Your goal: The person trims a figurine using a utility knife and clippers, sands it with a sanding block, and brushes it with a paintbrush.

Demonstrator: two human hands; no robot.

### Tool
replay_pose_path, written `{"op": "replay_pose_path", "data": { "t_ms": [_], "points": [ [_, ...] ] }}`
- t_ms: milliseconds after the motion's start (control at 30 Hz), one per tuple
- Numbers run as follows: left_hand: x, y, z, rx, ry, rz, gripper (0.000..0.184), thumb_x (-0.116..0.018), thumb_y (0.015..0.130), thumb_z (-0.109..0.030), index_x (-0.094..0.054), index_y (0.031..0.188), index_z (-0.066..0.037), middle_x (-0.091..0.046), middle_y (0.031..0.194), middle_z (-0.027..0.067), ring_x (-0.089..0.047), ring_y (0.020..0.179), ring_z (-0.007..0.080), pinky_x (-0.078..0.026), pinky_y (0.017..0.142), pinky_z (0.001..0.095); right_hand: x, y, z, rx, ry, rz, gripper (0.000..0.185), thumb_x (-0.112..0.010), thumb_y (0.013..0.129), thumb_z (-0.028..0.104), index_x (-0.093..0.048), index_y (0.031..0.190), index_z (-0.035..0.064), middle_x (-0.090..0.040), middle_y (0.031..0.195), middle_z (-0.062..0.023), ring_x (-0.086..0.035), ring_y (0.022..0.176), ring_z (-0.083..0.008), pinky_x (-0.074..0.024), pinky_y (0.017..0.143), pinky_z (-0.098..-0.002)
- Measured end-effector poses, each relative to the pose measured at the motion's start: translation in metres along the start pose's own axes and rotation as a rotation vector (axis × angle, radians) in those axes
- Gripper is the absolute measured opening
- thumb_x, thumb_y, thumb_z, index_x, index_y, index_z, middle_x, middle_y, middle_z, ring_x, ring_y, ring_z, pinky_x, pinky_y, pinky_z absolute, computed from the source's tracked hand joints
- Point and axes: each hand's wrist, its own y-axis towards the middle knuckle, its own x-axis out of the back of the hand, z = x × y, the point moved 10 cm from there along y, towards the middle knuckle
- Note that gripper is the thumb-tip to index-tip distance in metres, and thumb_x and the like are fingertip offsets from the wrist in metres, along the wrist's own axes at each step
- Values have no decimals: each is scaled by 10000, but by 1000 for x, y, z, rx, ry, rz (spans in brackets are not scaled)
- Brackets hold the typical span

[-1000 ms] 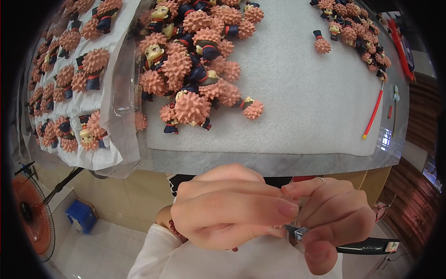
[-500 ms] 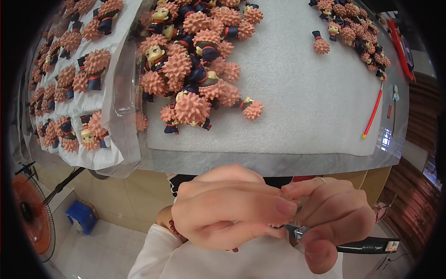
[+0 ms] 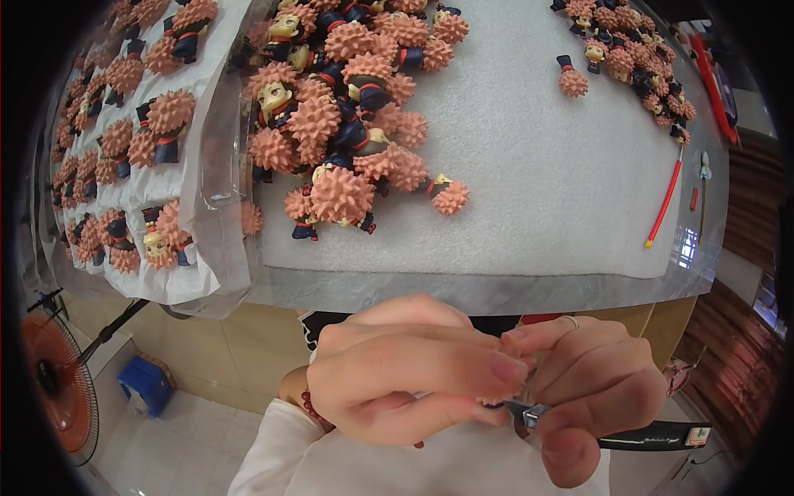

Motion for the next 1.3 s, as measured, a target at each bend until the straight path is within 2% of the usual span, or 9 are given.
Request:
{"op": "replay_pose_path", "data": {
  "t_ms": [300,400,500,1000,1100,1200,1300],
  "points": [
    [-1,1,-1,5,46,17,237,-733,709,-61,-659,924,5,-681,854,112,-627,670,199,-494,621,270,-1,2,-1,-3,58,17,160,-570,770,76,-441,692,24,-452,453,-49,-415,373,-117,-512,793,-462],
    [-5,7,-8,-61,167,108,231,-737,697,-62,-672,913,-11,-680,849,108,-639,666,196,-497,625,268,1,0,-3,-29,91,16,164,-575,775,77,-445,689,24,-454,456,-50,-417,375,-120,-505,808,-464],
    [-5,8,-9,-47,191,106,225,-740,691,-66,-681,904,-22,-681,845,100,-646,668,193,-500,630,268,0,1,-5,-45,99,30,174,-583,780,83,-449,686,23,-454,454,-52,-418,375,-124,-500,820,-464],
    [-5,7,-8,-52,151,101,232,-734,704,-75,-675,917,-4,-681,863,100,-643,681,197,-500,639,269,1,0,-5,-48,112,22,153,-560,777,63,-445,685,21,-459,457,-62,-433,386,-127,-496,833,-463],
    [-12,8,-10,-67,201,237,253,-723,675,-16,-541,851,-20,-634,693,115,-579,658,192,-498,634,317,0,1,-4,-49,99,43,152,-559,777,62,-445,684,21,-459,458,-63,-436,389,-128,-492,841,-465],
    [-12,8,-11,-77,207,237,251,-723,677,-19,-541,850,-19,-633,688,114,-580,651,192,-498,633,316,0,1,-4,-52,102,36,155,-558,779,63,-445,681,21,-459,459,-63,-437,391,-128,-491,840,-467],
    [-4,3,-6,-27,124,76,236,-737,704,-81,-674,917,-2,-681,872,96,-639,686,199,-498,642,270,2,0,-4,-53,103,26,162,-559,783,66,-446,678,20,-461,460,-62,-437,390,-126,-493,834,-469]
  ]
}}
